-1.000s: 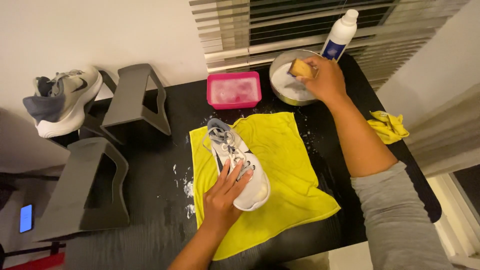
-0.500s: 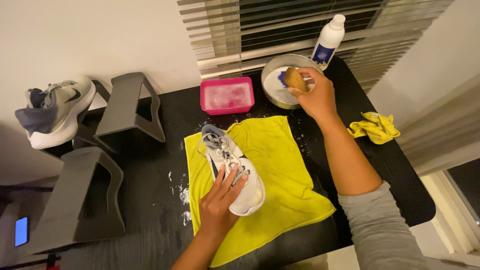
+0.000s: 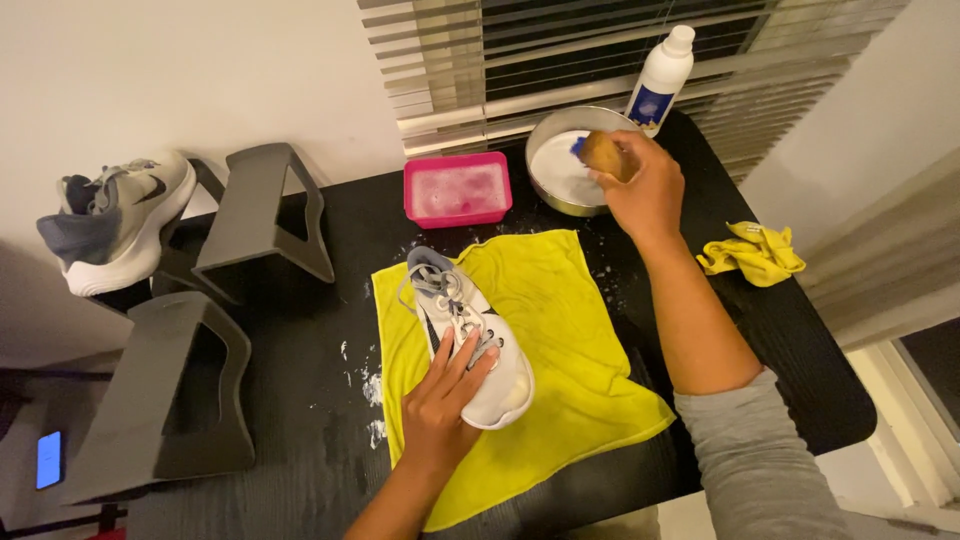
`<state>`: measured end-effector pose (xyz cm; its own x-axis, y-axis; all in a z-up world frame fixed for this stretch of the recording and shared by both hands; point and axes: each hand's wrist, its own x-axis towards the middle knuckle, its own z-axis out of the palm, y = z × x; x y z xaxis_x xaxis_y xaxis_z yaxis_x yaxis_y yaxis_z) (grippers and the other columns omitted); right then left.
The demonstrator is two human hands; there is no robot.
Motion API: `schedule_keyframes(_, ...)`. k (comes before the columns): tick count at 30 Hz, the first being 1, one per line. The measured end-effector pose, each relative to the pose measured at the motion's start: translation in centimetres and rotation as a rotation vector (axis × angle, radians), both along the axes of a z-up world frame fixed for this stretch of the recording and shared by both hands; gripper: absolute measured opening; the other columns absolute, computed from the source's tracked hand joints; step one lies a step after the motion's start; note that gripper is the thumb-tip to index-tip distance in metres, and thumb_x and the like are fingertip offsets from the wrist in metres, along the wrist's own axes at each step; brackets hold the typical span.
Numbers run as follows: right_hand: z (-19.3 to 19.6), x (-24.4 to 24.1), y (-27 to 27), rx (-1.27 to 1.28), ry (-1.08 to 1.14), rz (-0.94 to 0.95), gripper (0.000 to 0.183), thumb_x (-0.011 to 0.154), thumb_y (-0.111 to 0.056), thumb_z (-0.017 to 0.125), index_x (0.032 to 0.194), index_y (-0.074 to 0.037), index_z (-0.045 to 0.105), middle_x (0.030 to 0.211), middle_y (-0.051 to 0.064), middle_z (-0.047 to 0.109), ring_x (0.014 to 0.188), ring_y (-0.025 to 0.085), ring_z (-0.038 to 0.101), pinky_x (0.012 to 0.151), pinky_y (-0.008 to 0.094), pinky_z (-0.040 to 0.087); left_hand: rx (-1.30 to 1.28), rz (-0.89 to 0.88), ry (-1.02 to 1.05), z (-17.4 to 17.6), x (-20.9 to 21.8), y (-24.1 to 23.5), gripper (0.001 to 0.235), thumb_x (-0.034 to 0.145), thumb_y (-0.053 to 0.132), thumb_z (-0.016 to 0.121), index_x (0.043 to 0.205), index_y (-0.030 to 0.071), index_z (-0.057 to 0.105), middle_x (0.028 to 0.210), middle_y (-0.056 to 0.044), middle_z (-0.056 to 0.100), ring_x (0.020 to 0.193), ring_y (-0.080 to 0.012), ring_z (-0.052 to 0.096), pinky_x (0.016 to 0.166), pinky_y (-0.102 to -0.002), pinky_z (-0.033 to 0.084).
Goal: The person scrubs a white sneaker with a blue-bristled brush, then wipes it with a yellow cloth. They repeat the scrubbing and wiping process on the same shoe.
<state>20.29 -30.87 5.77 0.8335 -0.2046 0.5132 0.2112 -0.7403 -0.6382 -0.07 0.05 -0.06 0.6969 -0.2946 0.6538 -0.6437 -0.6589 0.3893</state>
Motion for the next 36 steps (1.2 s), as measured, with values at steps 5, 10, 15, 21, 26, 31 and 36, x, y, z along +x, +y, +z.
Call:
schedule_keyframes(5, 0.2, 0.0, 0.1, -0.057, -0.033, -0.033, 0.044, 0.079, -0.009, 0.089, 0.118, -0.014, 0.07, 0.114, 0.006, 0.074, 0.104, 0.028, 0.067, 0.087, 0.041, 0.048, 0.003, 0.009, 0.01, -0.4, 0.1, 0.1, 0.067, 0.077, 0.021, 0.098, 0.135, 0.019, 0.066, 0.144, -0.008, 0.064, 0.138, -0.0399, 0.058, 0.073, -0.04, 0.063)
schedule_keyframes(10, 1.2, -0.1, 1.7, 0.098, 0.009, 0.042, 0.044, 0.085, -0.012, 0.087, 0.123, -0.011, 0.065, 0.109, 0.009, 0.075, 0.099, 0.025, 0.07, 0.088, 0.037, 0.052, -0.013, 0.002, -0.011, -0.2, 0.1, 0.4, 0.063, 0.079, 0.009, 0.095, 0.134, 0.019, 0.067, 0.144, -0.008, 0.065, 0.139, -0.0383, 0.058, 0.061, -0.033, 0.057)
schedule_keyframes(15, 1.1, 1.3, 3.7, -0.147, -0.316, 0.208, 0.045, 0.077, -0.001, 0.091, 0.117, -0.006, 0.07, 0.117, 0.012, 0.069, 0.108, 0.035, 0.062, 0.096, 0.043, 0.043, -0.024, -0.022, -0.018, -0.5, 0.1, 0.5, 0.064, 0.083, 0.007, 0.092, 0.138, 0.02, 0.063, 0.146, -0.008, 0.063, 0.141, -0.04, 0.057, 0.074, -0.04, 0.061)
schedule_keyframes(21, 1.8, 2.5, 10.1, -0.254, 0.147, 0.46, 0.045, 0.09, -0.016, 0.08, 0.133, -0.014, 0.066, 0.117, 0.009, 0.062, 0.111, 0.032, 0.058, 0.091, 0.046, 0.046, -0.143, -0.066, -0.007, 0.8, 0.0, 0.8, 0.039, 0.099, 0.02, 0.075, 0.135, 0.013, 0.064, 0.145, -0.011, 0.063, 0.141, -0.0413, 0.056, 0.086, -0.04, 0.061)
schedule_keyframes(26, -0.5, 6.2, 13.0, -0.506, 0.24, 0.504, 0.049, 0.088, -0.009, 0.074, 0.136, -0.015, 0.066, 0.12, 0.006, 0.064, 0.112, 0.035, 0.055, 0.081, 0.05, 0.048, -0.116, -0.028, -0.016, 0.5, 0.1, 0.9, 0.053, 0.089, 0.015, 0.089, 0.135, 0.014, 0.063, 0.144, -0.009, 0.064, 0.141, -0.0386, 0.057, 0.078, -0.039, 0.062)
schedule_keyframes(31, -1.6, 8.4, 14.8, -0.663, 0.399, 0.499, 0.051, 0.086, -0.008, 0.071, 0.135, -0.021, 0.066, 0.123, 0.004, 0.063, 0.113, 0.038, 0.056, 0.08, 0.054, 0.047, -0.096, -0.04, 0.003, 0.6, -0.1, 1.1, 0.048, 0.093, 0.01, 0.082, 0.136, 0.013, 0.062, 0.147, -0.009, 0.062, 0.142, -0.04, 0.055, 0.092, -0.048, 0.061)
schedule_keyframes(36, -5.4, 10.4, 14.0, -0.64, 0.299, 0.513, 0.037, 0.087, -0.03, 0.081, 0.122, -0.022, 0.074, 0.114, 0.009, 0.069, 0.113, 0.039, 0.063, 0.089, 0.055, 0.052, -0.22, 0.027, 0.122, 1.3, -0.3, 0.3, 0.047, 0.081, 0.011, 0.086, 0.124, 0.019, 0.072, 0.138, -0.009, 0.069, 0.133, -0.0447, 0.058, 0.1, -0.062, 0.051)
